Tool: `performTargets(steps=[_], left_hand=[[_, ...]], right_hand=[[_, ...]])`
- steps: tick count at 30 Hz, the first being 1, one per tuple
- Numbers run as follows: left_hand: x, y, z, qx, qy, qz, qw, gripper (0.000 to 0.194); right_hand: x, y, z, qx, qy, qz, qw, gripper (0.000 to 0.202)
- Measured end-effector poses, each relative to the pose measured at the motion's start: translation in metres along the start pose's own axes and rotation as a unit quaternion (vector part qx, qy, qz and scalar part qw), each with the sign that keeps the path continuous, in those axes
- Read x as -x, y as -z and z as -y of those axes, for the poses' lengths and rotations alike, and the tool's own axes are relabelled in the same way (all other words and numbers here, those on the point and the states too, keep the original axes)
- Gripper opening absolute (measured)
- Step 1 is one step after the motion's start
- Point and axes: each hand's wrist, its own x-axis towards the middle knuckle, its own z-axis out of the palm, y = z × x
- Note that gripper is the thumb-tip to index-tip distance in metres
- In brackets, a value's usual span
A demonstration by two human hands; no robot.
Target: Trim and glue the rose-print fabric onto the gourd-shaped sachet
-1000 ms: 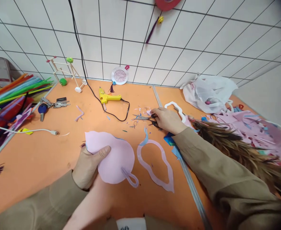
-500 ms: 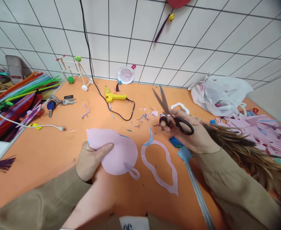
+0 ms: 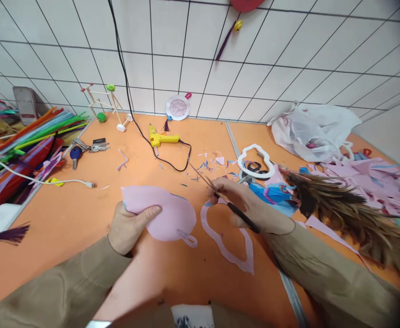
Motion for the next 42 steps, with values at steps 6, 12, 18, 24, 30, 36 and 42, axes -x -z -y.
performTargets(steps=[6,12,18,24,30,36,42], left_hand=[[-0.002,0.002,0.001,-0.024,-0.022,0.015,0.999,0.023],[0.004,-0.006,-0.004,0.005,0.003,-0.020,1.000,0.023],[0.002,-0.005,-0.002,0.008,-0.008,-0.014,1.000,0.024],[0.002,-0.004,-0.002,-0.004,-0.005,-0.012,1.000,0.023],[0.005,-0.008,-0.005,-0.003,-0.003,-0.026,1.000,0.021],[0.005,-0.007,-0.004,-0.008,0.001,-0.016,1.000,0.021],[0.004,-0.006,-0.004,-0.004,-0.005,-0.002,1.000,0.022]], right_hand=[[0.002,-0.015,0.007,0.029,0.002,0.001,1.000,0.042],[0.001,-0.022,0.003,0.097,0.058,-0.017,0.993,0.040],[0.003,-0.022,0.005,0.168,0.075,-0.028,0.983,0.025],[0.003,-0.022,0.004,0.190,0.096,-0.036,0.976,0.022],[0.003,-0.023,0.006,0.214,0.100,-0.031,0.971,0.017],[0.004,-0.023,0.005,0.222,0.106,-0.035,0.969,0.019],[0.004,-0.022,0.005,0.225,0.116,-0.035,0.967,0.018]])
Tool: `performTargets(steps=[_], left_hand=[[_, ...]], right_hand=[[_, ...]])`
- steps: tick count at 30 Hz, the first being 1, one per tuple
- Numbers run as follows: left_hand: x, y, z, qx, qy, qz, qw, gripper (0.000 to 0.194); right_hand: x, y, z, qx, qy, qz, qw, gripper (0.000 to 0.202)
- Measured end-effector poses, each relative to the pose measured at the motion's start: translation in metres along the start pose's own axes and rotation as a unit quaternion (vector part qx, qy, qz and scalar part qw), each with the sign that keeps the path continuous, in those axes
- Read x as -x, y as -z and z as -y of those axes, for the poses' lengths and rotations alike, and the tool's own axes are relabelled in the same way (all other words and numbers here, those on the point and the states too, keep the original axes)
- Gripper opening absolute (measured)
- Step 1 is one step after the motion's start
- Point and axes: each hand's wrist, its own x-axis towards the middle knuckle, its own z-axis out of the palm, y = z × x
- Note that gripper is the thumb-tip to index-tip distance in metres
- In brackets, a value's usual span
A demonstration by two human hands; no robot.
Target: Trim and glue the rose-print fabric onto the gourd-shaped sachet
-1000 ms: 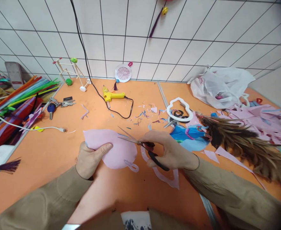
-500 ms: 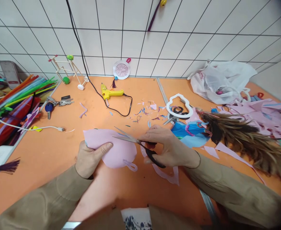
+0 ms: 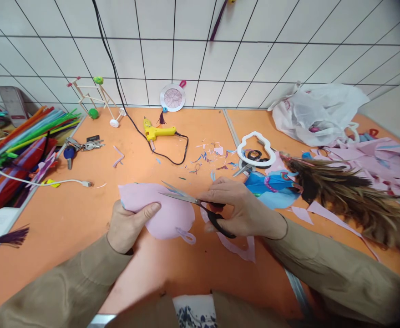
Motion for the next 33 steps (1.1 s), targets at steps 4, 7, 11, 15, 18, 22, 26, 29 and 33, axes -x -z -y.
performTargets(steps=[4,7,11,15,18,22,26,29,33], left_hand=[[0.000,-0.001,-0.001,0.003,-0.003,-0.005,1.000,0.023],[0.000,-0.002,-0.001,0.008,0.009,-0.004,1.000,0.024],[0.000,0.001,0.001,0.004,0.006,0.010,1.000,0.023],[-0.004,0.009,0.007,-0.016,-0.014,0.027,0.999,0.023],[-0.009,0.016,0.012,-0.038,-0.040,0.057,0.997,0.027],[-0.011,0.020,0.016,-0.038,-0.056,0.069,0.995,0.024],[-0.010,0.018,0.017,0.005,-0.042,0.080,0.996,0.024],[-0.009,0.015,0.016,0.040,-0.014,0.082,0.996,0.027],[-0.008,0.013,0.015,0.058,0.002,0.074,0.996,0.030]], right_hand=[[0.000,-0.001,-0.001,0.004,0.005,-0.003,1.000,0.016],[0.001,-0.001,-0.002,0.005,0.000,0.002,1.000,0.015],[0.002,-0.001,-0.003,0.009,0.007,-0.005,1.000,0.017],[0.002,-0.002,-0.003,0.014,0.013,-0.008,1.000,0.016],[0.002,-0.002,-0.004,0.015,0.030,-0.020,0.999,0.015],[0.003,-0.002,-0.005,0.020,0.041,-0.021,0.999,0.012],[0.004,-0.001,-0.005,0.026,0.044,-0.021,0.998,0.015],[0.004,-0.001,-0.005,0.026,0.046,-0.022,0.998,0.016],[0.004,-0.001,-0.005,0.028,0.055,-0.021,0.998,0.015]])
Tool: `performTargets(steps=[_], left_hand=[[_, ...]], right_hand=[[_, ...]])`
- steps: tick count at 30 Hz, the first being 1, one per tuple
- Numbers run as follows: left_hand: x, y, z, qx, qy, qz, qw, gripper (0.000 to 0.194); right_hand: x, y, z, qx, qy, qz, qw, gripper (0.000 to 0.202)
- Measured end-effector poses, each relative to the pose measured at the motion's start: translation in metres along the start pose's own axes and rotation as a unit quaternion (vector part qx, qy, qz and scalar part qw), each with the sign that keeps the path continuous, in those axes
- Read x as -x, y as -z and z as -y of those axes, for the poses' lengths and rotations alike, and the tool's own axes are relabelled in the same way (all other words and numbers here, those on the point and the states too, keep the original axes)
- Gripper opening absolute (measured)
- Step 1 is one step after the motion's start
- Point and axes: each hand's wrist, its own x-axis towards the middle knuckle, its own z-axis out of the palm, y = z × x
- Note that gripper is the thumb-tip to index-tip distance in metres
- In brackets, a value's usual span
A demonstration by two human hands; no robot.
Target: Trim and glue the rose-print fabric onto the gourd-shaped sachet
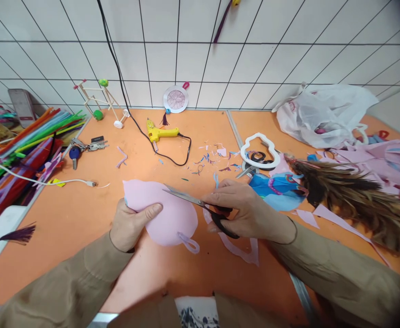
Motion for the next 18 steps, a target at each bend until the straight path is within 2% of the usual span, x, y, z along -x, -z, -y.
performTargets(steps=[10,18], left_hand=[[-0.0001,0.0003,0.0003,0.000,-0.001,-0.009,1.000,0.032],[0.0003,-0.0007,-0.0052,0.007,0.003,0.007,1.000,0.027]], right_hand=[[0.0001,-0.0012,-0.0015,-0.002,0.009,-0.008,1.000,0.015],[0.0011,-0.0017,-0.0026,0.004,0.019,-0.001,1.000,0.015]])
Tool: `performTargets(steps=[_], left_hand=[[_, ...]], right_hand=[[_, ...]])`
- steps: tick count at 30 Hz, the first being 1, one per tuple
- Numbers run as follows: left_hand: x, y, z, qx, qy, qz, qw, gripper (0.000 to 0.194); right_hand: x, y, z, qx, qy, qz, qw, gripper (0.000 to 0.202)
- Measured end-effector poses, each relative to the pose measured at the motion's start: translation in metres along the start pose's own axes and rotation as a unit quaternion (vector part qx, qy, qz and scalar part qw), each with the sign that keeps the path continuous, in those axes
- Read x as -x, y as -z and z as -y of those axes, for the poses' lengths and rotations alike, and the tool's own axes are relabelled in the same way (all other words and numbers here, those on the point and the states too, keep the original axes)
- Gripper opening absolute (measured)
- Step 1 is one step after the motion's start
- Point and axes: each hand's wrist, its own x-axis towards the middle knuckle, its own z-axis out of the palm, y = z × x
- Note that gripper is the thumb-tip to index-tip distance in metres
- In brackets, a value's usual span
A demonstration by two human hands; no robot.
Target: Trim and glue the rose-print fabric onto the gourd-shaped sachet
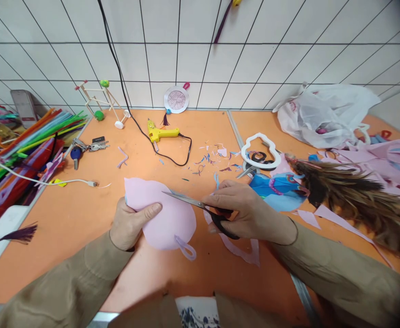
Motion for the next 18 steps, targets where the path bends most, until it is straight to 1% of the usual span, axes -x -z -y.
performTargets(steps=[4,7,13,18], left_hand=[[-0.001,0.001,0.000,0.000,0.003,0.001,1.000,0.028],[0.001,-0.002,-0.001,0.011,0.008,-0.004,1.000,0.029],[0.006,-0.012,-0.006,0.050,0.047,-0.025,0.997,0.029],[0.006,-0.010,-0.004,0.061,0.069,-0.025,0.995,0.029]], right_hand=[[0.000,-0.001,0.000,-0.004,0.000,0.001,1.000,0.018],[0.000,-0.001,0.000,-0.001,-0.004,-0.002,1.000,0.016],[0.000,0.001,0.001,0.005,-0.007,0.005,1.000,0.018],[0.000,0.000,0.000,-0.003,-0.002,0.004,1.000,0.016]])
